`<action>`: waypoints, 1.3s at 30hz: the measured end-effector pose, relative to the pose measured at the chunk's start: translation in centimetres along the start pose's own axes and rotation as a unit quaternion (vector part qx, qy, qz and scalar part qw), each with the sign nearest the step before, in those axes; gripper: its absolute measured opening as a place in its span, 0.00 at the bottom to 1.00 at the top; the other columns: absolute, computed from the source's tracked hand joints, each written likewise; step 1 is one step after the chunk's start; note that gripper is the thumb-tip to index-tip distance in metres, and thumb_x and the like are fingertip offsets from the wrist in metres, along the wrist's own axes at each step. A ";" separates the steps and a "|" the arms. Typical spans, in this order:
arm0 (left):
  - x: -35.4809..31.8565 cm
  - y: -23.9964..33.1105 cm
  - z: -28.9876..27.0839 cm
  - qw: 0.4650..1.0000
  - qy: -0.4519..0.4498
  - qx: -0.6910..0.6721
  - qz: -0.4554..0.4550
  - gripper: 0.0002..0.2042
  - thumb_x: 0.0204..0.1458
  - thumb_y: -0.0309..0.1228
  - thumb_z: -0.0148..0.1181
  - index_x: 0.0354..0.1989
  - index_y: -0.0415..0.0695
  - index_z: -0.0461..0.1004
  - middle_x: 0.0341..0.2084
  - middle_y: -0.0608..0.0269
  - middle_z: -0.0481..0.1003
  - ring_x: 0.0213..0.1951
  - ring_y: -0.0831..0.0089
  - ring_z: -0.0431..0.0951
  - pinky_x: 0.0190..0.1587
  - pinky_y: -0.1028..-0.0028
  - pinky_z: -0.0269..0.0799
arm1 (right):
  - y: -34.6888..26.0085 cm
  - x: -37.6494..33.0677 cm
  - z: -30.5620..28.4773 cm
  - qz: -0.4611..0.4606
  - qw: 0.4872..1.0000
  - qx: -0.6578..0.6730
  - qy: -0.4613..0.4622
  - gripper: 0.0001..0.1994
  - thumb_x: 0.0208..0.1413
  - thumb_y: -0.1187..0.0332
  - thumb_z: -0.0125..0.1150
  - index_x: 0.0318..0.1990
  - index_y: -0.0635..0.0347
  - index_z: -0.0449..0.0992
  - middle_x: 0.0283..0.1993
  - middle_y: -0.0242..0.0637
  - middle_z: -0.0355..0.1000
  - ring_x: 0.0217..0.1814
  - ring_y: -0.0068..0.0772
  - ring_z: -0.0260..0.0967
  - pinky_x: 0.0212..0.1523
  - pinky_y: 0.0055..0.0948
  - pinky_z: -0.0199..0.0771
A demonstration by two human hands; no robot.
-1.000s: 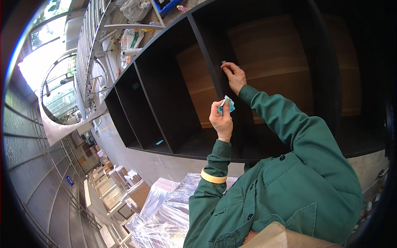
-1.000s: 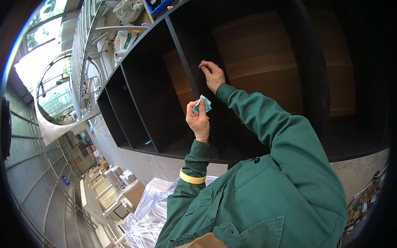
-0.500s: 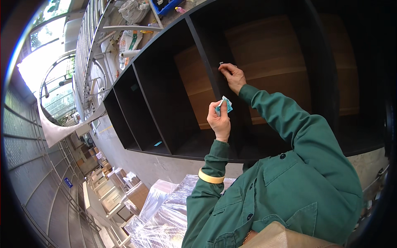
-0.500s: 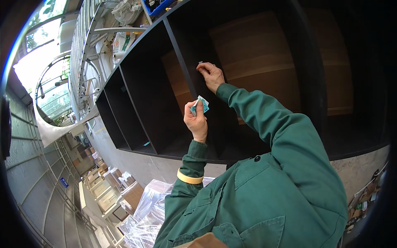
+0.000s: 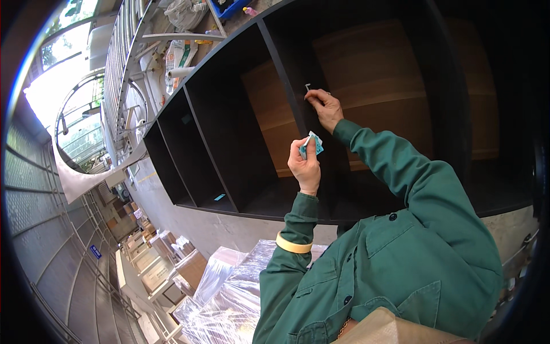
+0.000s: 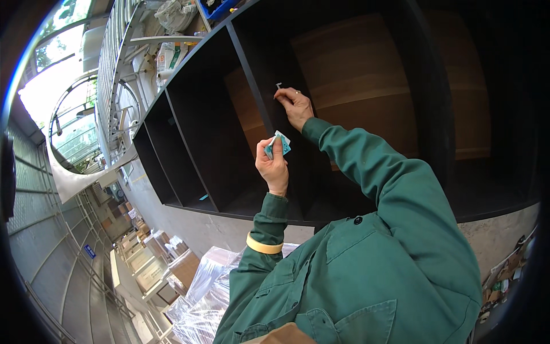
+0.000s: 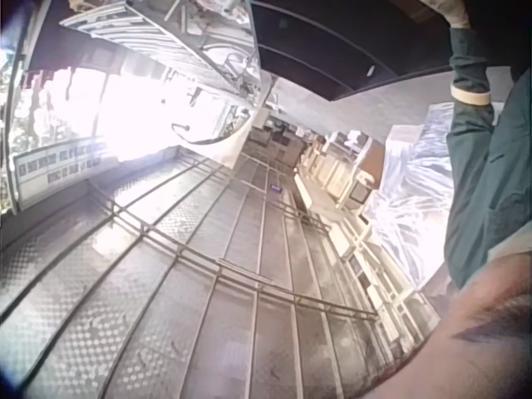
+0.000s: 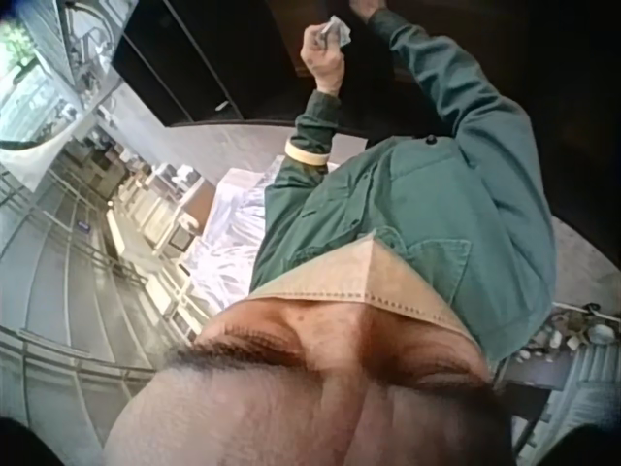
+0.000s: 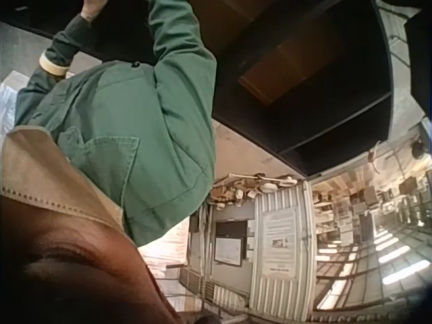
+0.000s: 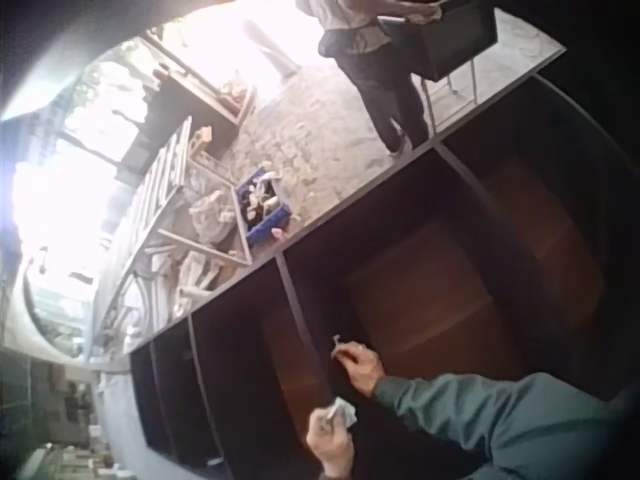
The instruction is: The person peels adhesive pads and applies them onto the interior dividers of a wooden shelving unit by hand. The person then takes a cloth from a bin and pets a dog.
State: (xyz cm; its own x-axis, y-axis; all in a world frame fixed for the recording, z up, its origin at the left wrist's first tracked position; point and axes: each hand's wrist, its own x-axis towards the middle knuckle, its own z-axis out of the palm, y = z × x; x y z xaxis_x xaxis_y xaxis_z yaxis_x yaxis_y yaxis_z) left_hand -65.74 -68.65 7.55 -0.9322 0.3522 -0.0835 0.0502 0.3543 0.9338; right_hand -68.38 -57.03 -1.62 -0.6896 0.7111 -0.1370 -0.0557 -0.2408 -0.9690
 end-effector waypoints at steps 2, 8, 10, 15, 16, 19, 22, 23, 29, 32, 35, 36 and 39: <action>0.0 0.1 0.0 1.000 -0.002 0.001 -0.007 0.05 0.52 0.27 0.56 0.29 0.41 0.68 0.21 0.72 0.69 0.22 0.88 0.65 0.23 0.86 0.60 | 0.1 0.1 0.0 0.026 0.999 0.025 -0.014 0.04 0.54 0.72 0.54 0.34 0.61 0.74 0.31 0.31 0.68 0.35 0.23 0.64 0.38 0.22 0.64; -0.1 0.2 0.1 1.000 -0.001 -0.006 -0.001 0.04 0.53 0.27 0.55 0.30 0.41 0.68 0.21 0.72 0.69 0.21 0.88 0.64 0.22 0.87 0.59 | 0.5 0.1 0.0 0.011 0.998 0.048 0.031 0.04 0.54 0.72 0.54 0.35 0.60 0.74 0.28 0.30 0.68 0.30 0.22 0.63 0.33 0.20 0.64; -0.1 0.2 0.1 1.000 -0.002 -0.002 -0.015 0.04 0.53 0.27 0.55 0.30 0.41 0.69 0.21 0.72 0.69 0.22 0.88 0.64 0.22 0.87 0.59 | 0.5 -1.3 -0.8 0.135 0.983 0.103 -0.066 0.04 0.54 0.73 0.53 0.34 0.60 0.74 0.26 0.30 0.66 0.26 0.22 0.61 0.30 0.19 0.64; -0.3 0.2 0.0 1.000 0.010 -0.009 0.005 0.05 0.53 0.28 0.55 0.29 0.41 0.69 0.19 0.73 0.68 0.20 0.89 0.63 0.20 0.87 0.57 | 0.8 -0.1 -4.6 0.331 0.893 0.297 -0.071 0.11 0.49 0.61 0.60 0.26 0.58 0.69 0.25 0.29 0.66 0.25 0.20 0.65 0.26 0.21 0.69; -0.2 0.2 0.1 1.000 0.007 -0.012 0.005 0.05 0.53 0.28 0.55 0.29 0.41 0.69 0.19 0.73 0.68 0.20 0.89 0.63 0.20 0.87 0.57 | 1.3 0.4 -5.3 0.329 0.894 0.295 -0.068 0.11 0.49 0.61 0.60 0.26 0.58 0.69 0.25 0.29 0.66 0.25 0.20 0.65 0.26 0.21 0.69; -0.3 0.3 0.2 1.000 0.012 0.007 -0.006 0.05 0.53 0.29 0.56 0.29 0.41 0.69 0.19 0.74 0.67 0.19 0.89 0.61 0.19 0.87 0.56 | 3.7 1.7 -6.8 0.294 0.953 -0.007 -0.071 0.11 0.48 0.63 0.60 0.32 0.62 0.71 0.26 0.35 0.70 0.29 0.29 0.70 0.32 0.31 0.73; -0.1 0.5 0.7 1.000 -0.003 -0.006 -0.011 0.05 0.53 0.29 0.56 0.29 0.41 0.69 0.18 0.74 0.67 0.19 0.90 0.61 0.19 0.87 0.55 | 6.0 2.3 -6.6 0.055 0.990 -0.127 -0.033 0.14 0.47 0.64 0.60 0.38 0.64 0.74 0.31 0.39 0.74 0.33 0.32 0.73 0.38 0.29 0.72; -0.1 0.4 0.3 1.000 0.004 -0.002 -0.009 0.05 0.52 0.29 0.56 0.29 0.41 0.69 0.18 0.74 0.67 0.18 0.90 0.60 0.18 0.87 0.54 | 4.5 2.2 -5.6 0.057 0.990 -0.125 -0.039 0.14 0.47 0.64 0.60 0.38 0.64 0.74 0.31 0.39 0.74 0.33 0.32 0.73 0.38 0.29 0.72; -0.2 0.6 0.3 1.000 0.008 -0.014 -0.014 0.05 0.52 0.28 0.56 0.29 0.41 0.69 0.18 0.74 0.67 0.18 0.90 0.60 0.18 0.87 0.54 | -0.2 2.9 -4.1 0.079 0.974 -0.147 -0.154 0.11 0.48 0.66 0.58 0.37 0.62 0.77 0.34 0.41 0.75 0.37 0.34 0.73 0.41 0.28 0.71; -0.1 0.5 0.3 1.000 0.003 -0.012 -0.021 0.05 0.52 0.28 0.56 0.29 0.41 0.69 0.18 0.74 0.67 0.19 0.89 0.61 0.19 0.87 0.55 | 0.0 4.0 -4.5 0.029 0.960 -0.195 -0.200 0.11 0.49 0.65 0.58 0.37 0.60 0.77 0.33 0.42 0.75 0.36 0.37 0.73 0.40 0.30 0.72; -0.1 0.1 0.2 1.000 0.008 0.001 -0.004 0.05 0.52 0.28 0.56 0.29 0.41 0.69 0.18 0.74 0.67 0.19 0.89 0.61 0.20 0.87 0.56 | -0.1 4.9 -4.6 -0.049 0.929 -0.274 -0.244 0.11 0.49 0.64 0.58 0.36 0.59 0.77 0.32 0.43 0.74 0.35 0.41 0.73 0.39 0.32 0.72; -0.1 -0.1 0.2 1.000 0.012 0.005 0.003 0.05 0.52 0.29 0.56 0.29 0.41 0.69 0.18 0.74 0.67 0.19 0.89 0.62 0.20 0.87 0.56 | -0.2 5.2 -4.5 -0.071 0.914 -0.302 -0.263 0.10 0.49 0.64 0.58 0.36 0.59 0.77 0.32 0.43 0.74 0.35 0.41 0.73 0.39 0.32 0.72; 0.0 0.0 0.3 1.000 0.009 0.006 -0.001 0.05 0.52 0.29 0.56 0.29 0.41 0.69 0.18 0.74 0.67 0.21 0.89 0.62 0.21 0.87 0.57 | -0.7 6.0 -4.7 -0.078 0.891 -0.334 -0.298 0.10 0.49 0.64 0.57 0.35 0.58 0.77 0.31 0.42 0.74 0.34 0.42 0.72 0.39 0.33 0.72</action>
State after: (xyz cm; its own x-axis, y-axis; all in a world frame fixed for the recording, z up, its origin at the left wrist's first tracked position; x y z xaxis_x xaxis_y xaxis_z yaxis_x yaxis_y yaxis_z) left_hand -65.59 -68.42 7.45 -0.9383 0.3363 -0.0801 0.0518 0.3658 0.9292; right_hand -69.11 -49.46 -2.70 -0.9830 0.1770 -0.0496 0.1207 0.4185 -0.9002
